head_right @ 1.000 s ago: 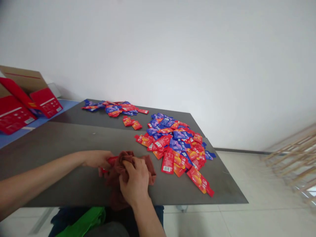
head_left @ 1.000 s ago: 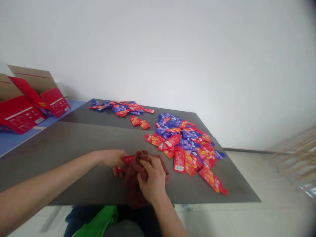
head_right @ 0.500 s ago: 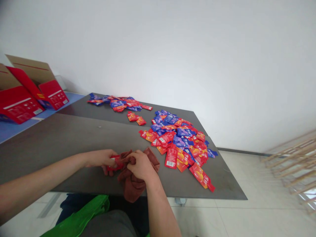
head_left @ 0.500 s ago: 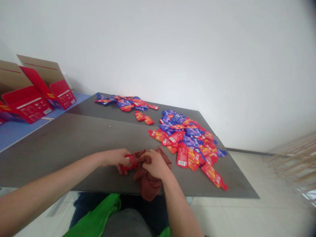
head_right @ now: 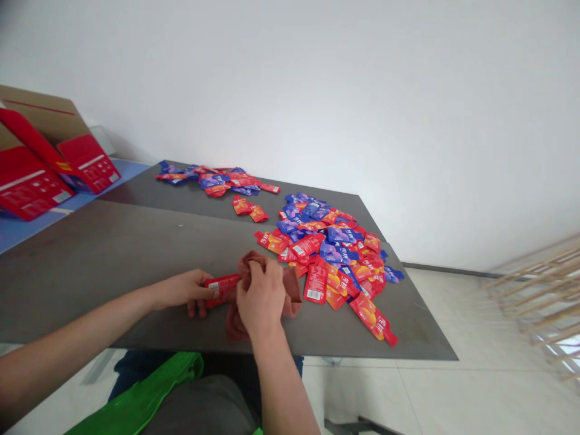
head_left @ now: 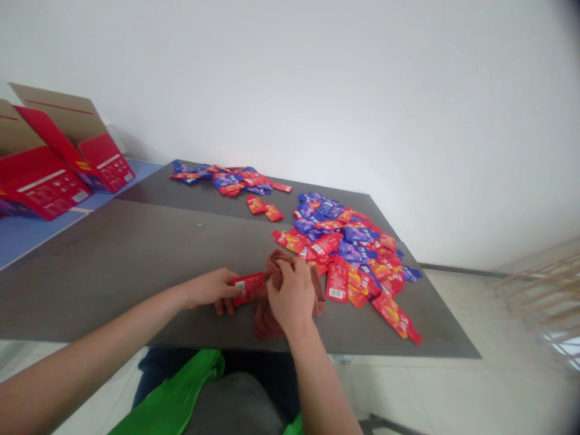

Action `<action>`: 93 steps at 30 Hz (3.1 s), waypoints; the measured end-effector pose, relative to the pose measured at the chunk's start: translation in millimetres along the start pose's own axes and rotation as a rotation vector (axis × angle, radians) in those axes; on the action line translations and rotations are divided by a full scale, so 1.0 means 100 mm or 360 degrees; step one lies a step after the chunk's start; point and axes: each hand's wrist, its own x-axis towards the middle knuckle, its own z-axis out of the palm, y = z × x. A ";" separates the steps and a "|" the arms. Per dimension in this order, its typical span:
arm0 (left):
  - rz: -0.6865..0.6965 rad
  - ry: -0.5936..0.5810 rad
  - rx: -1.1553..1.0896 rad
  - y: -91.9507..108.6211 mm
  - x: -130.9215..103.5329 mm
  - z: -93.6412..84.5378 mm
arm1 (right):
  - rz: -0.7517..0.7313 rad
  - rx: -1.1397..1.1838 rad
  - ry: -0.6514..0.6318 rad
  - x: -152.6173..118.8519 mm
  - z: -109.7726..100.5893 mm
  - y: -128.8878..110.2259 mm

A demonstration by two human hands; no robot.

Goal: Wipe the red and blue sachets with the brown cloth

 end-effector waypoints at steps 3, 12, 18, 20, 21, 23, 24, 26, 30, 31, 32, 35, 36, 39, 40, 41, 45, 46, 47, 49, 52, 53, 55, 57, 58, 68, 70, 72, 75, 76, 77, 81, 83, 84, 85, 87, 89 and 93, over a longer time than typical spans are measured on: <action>0.0012 0.0113 0.0111 0.00 0.01 0.06 | -0.0332 0.0007 -0.0240 -0.05 0.15 -0.14; -0.0019 0.0289 0.0271 0.02 -0.01 0.16 | 0.0067 -0.0612 -0.0373 0.17 -0.03 0.41; 0.0150 0.0383 0.0396 -0.01 -0.07 0.19 | -0.0420 -0.0202 -0.0306 -0.11 0.07 -0.07; 0.0143 0.0449 0.0451 -0.02 -0.06 0.21 | -0.0489 -0.0199 -0.0396 -0.14 0.19 -0.09; 0.0103 0.0466 0.0464 -0.02 -0.05 0.22 | -0.0422 -0.0243 -0.0414 -0.12 0.23 -0.04; 0.0018 0.0458 0.0448 -0.02 -0.04 0.24 | -0.0177 -0.0389 -0.0397 -0.04 0.24 0.12; 0.0003 0.0448 0.0437 -0.03 -0.04 0.25 | -0.0058 -0.0468 -0.0374 0.01 0.21 0.20; 0.0039 0.0456 0.0457 -0.04 -0.06 0.26 | 0.0070 -0.0561 -0.0316 0.08 0.11 0.29; 0.0270 0.0515 0.0557 -0.08 -0.12 0.27 | -0.0159 -0.0325 -0.0228 -0.04 0.01 0.09; 0.0349 0.0533 0.0576 -0.09 -0.13 0.28 | -0.0275 -0.0252 -0.0251 -0.10 0.04 0.01; 0.0408 0.0560 0.0603 -0.09 -0.13 0.28 | -0.0375 -0.0208 -0.0290 -0.15 0.09 -0.05; 0.0377 0.0646 0.0724 -0.07 -0.12 0.30 | -0.0365 -0.0287 -0.0384 -0.19 0.23 -0.01; 0.0322 0.0656 0.0756 -0.07 -0.11 0.31 | -0.0258 -0.0368 -0.0382 -0.16 0.24 0.06; 0.0248 0.0636 0.0752 -0.05 -0.12 0.33 | 0.0025 -0.0605 -0.0338 0.02 0.12 0.31; 0.0254 0.0636 0.0749 -0.05 -0.13 0.33 | 0.0054 -0.0641 -0.0312 0.06 0.05 0.34; 0.0266 0.0646 0.0760 -0.05 -0.14 0.33 | 0.0053 -0.0642 -0.0272 0.08 -0.02 0.35; 0.0372 0.0695 0.0836 -0.06 -0.15 0.33 | -0.0223 -0.0405 -0.0175 -0.10 -0.09 0.06; 0.0395 0.0695 0.0836 -0.07 -0.15 0.33 | -0.0324 -0.0351 -0.0222 -0.17 -0.04 -0.03; 0.0401 0.0696 0.0839 -0.07 -0.14 0.33 | -0.0399 -0.0328 -0.0287 -0.24 0.03 -0.08; 0.0378 0.0709 0.0877 -0.06 -0.12 0.33 | -0.0398 -0.0350 -0.0395 -0.29 0.16 -0.07; 0.0319 0.0735 0.0944 -0.05 -0.11 0.33 | -0.0099 -0.0504 -0.0401 -0.20 0.20 0.17; 0.0313 0.0737 0.0946 -0.05 -0.11 0.33 | -0.0002 -0.0565 -0.0385 -0.14 0.16 0.26; 0.0321 0.0748 0.0946 -0.06 -0.12 0.33 | 0.0107 -0.0648 -0.0345 -0.04 0.04 0.36; 0.0345 0.0754 0.0951 -0.08 -0.13 0.33 | 0.0095 -0.0616 -0.0277 -0.03 -0.06 0.29; 0.0354 0.0751 0.0943 -0.09 -0.13 0.33 | 0.0047 -0.0555 -0.0239 -0.06 -0.08 0.20; 0.0336 0.0729 0.0967 -0.09 -0.10 0.33 | 0.0099 -0.0541 -0.0345 -0.15 0.16 0.26; 0.0355 0.0740 0.0979 -0.09 -0.11 0.33 | 0.0184 -0.0608 -0.0310 -0.06 0.04 0.34; 0.0376 0.0754 0.0978 -0.11 -0.12 0.33 | 0.0112 -0.0556 -0.0265 -0.05 -0.05 0.25; 0.0394 0.0718 0.0896 -0.13 -0.11 0.32 | -0.0187 -0.0377 -0.0263 -0.17 -0.02 -0.05; 0.0388 0.0703 0.0867 -0.13 -0.11 0.32 | -0.0283 -0.0334 -0.0306 -0.21 0.03 -0.11; 0.0372 0.0704 0.0854 -0.13 -0.11 0.32 | -0.0339 -0.0312 -0.0355 -0.24 0.09 -0.14; 0.0325 0.0763 0.0955 -0.08 -0.11 0.33 | -0.0067 -0.0466 -0.0382 -0.19 0.18 0.12; 0.0353 0.0756 0.0985 -0.06 -0.11 0.34 | 0.0108 -0.0599 -0.0333 -0.10 0.09 0.29; 0.0363 0.0752 0.0990 -0.06 -0.12 0.33 | 0.0142 -0.0635 -0.0310 -0.06 0.03 0.32; 0.0362 0.0753 0.0993 -0.07 -0.12 0.33 | 0.0137 -0.0635 -0.0282 -0.04 -0.02 0.31; 0.0349 0.0756 0.0976 -0.09 -0.12 0.32 | 0.0021 -0.0538 -0.0236 -0.06 -0.07 0.17; 0.0366 0.0723 0.0911 -0.11 -0.12 0.31 | -0.0166 -0.0403 -0.0253 -0.15 -0.01 -0.04; 0.0331 0.0750 0.0907 -0.12 -0.09 0.32 | -0.0263 -0.0348 -0.0423 -0.27 0.21 -0.12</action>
